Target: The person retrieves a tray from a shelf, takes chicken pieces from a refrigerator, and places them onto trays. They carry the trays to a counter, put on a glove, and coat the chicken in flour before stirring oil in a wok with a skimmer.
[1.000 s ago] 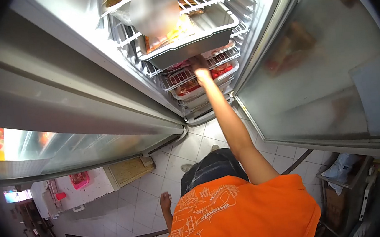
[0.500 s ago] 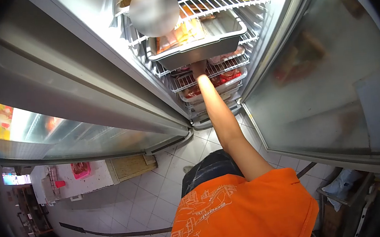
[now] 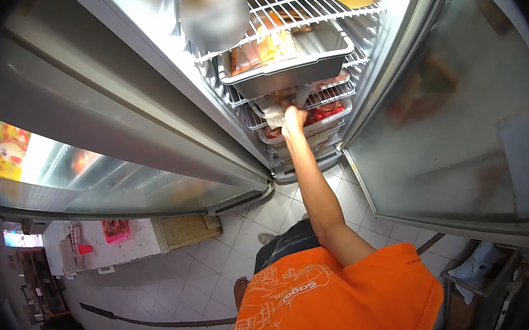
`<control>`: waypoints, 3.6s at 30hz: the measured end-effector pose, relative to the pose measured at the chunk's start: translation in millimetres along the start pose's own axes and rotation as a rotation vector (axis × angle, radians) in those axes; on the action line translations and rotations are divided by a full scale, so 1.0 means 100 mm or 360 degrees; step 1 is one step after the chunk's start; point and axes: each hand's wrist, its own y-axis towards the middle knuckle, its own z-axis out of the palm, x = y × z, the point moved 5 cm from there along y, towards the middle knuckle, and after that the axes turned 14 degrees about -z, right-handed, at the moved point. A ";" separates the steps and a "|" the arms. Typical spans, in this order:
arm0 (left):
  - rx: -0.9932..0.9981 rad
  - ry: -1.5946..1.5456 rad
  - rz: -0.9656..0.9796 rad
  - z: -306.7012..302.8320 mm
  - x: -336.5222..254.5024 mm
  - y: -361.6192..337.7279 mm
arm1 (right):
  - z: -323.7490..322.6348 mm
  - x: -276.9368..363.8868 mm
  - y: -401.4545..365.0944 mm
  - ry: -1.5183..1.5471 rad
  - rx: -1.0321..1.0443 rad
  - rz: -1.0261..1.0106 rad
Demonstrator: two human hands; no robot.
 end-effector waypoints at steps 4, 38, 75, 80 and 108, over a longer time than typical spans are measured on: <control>0.0105 0.0021 0.0123 0.24 -0.52 0.13 | -0.30 0.28 -0.12 -0.0170 -0.0132 -0.0001; 0.1200 -0.1343 0.0196 0.85 -2.70 -1.13 | -1.64 1.20 -1.59 -0.0358 0.1188 0.0752; 0.0648 -0.1551 0.0311 1.50 -3.02 -1.02 | -0.53 0.16 2.29 -0.0479 0.0657 0.0048; 0.1038 -0.1347 0.0452 2.07 -4.22 -1.16 | -0.53 0.24 2.22 -0.0326 0.0737 0.0228; 0.0344 -0.0456 0.1268 3.24 -6.61 0.26 | -3.55 1.66 -0.60 -0.0025 -0.0200 0.0801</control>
